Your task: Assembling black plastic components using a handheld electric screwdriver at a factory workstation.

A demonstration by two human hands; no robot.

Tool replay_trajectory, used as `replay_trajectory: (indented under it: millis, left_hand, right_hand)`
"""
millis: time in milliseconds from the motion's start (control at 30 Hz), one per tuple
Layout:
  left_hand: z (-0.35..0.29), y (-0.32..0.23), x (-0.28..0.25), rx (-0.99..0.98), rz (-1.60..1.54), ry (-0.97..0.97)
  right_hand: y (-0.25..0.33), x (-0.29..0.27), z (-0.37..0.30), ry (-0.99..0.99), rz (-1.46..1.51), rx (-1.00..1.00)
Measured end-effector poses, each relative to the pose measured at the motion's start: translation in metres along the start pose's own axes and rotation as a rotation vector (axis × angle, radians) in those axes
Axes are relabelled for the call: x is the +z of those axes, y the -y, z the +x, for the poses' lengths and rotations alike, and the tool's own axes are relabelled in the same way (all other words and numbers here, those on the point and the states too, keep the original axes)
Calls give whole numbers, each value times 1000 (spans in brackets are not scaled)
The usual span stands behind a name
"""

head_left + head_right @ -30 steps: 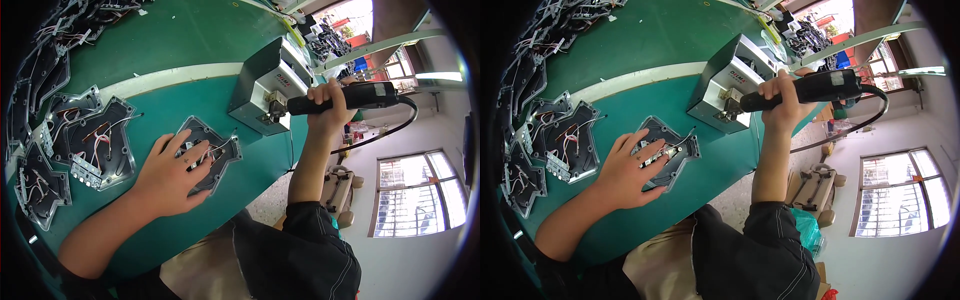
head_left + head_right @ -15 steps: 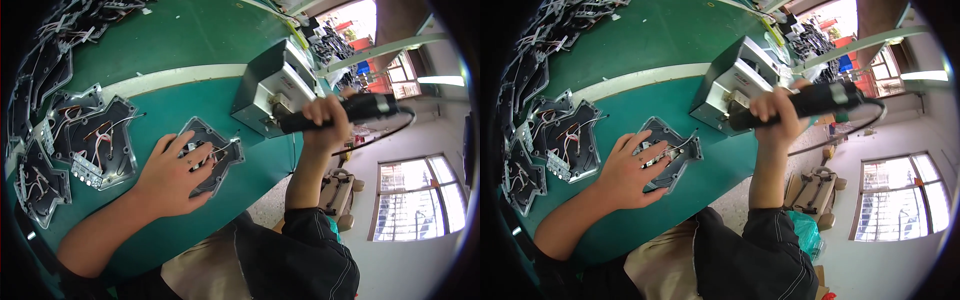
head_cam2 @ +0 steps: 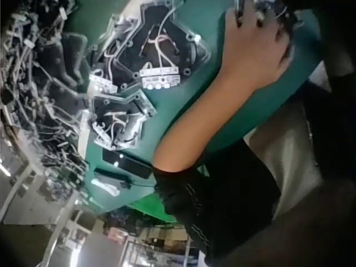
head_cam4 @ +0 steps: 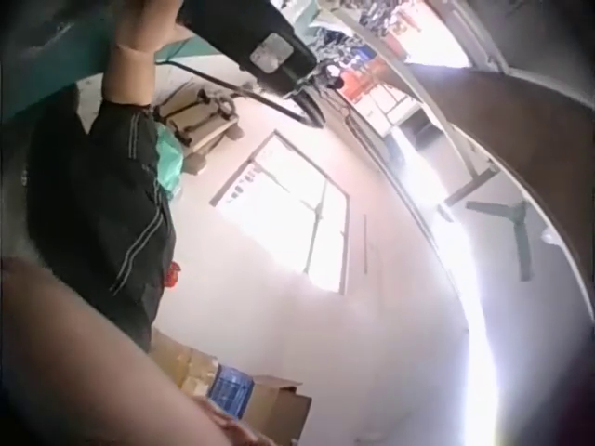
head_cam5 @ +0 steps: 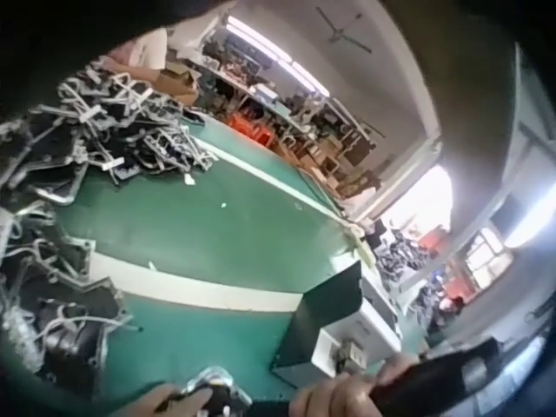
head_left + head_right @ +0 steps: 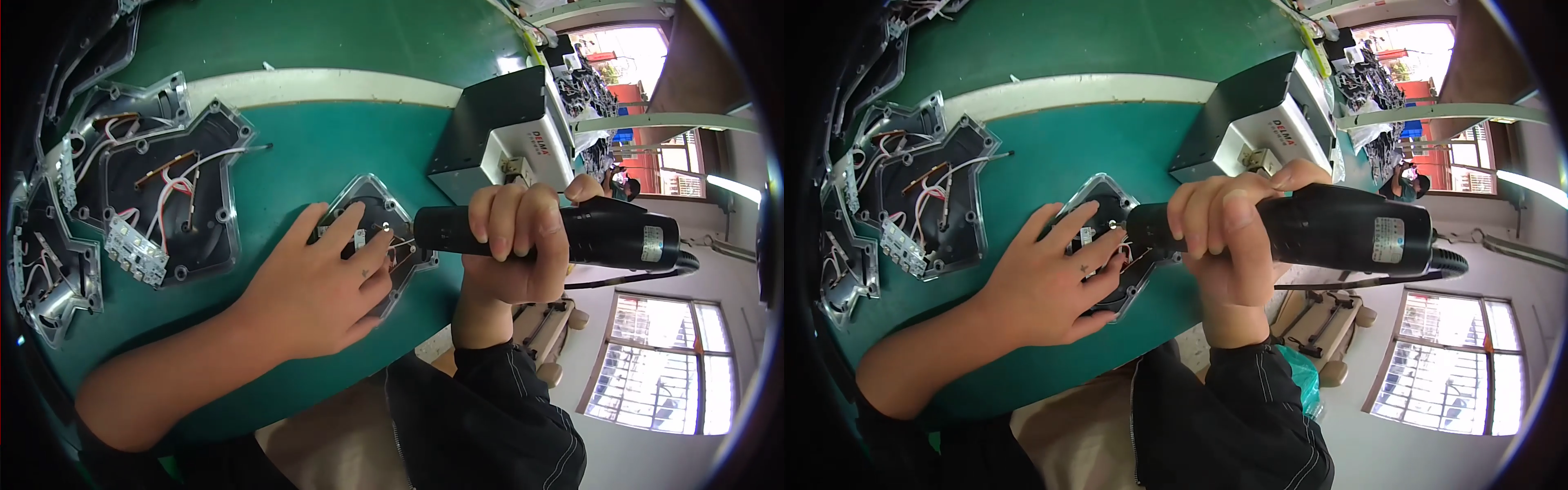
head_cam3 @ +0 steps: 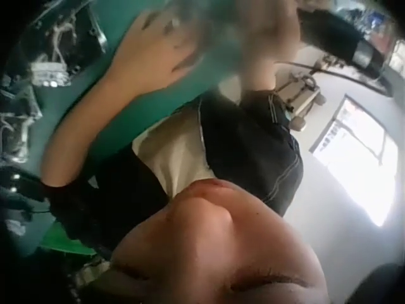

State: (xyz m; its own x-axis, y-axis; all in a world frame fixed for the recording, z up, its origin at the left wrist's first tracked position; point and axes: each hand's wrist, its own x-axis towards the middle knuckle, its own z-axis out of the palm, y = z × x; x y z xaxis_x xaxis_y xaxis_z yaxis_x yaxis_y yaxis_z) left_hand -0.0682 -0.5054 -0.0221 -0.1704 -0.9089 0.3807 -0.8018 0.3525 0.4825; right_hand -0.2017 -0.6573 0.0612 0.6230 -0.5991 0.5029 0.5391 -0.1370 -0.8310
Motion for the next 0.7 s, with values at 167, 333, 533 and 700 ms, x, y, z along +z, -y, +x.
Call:
replay_trajectory:
  millis: [167, 333, 533, 700]
  left_hand:
    - [-2, 2, 4, -15, 17, -17]
    - [1, 0, 5, -24, 25, -10]
    - [1, 0, 7, -36, 38, -13]
    - [-1, -1, 6, -34, 46, -2]
  right_hand:
    - [-5, 5, -3, 2, -80, 27]
    - [-2, 4, -2, 5, -82, 19]
    - [-6, 7, -2, -14, -100, 38]
    - [-7, 9, -3, 11, -120, 56]
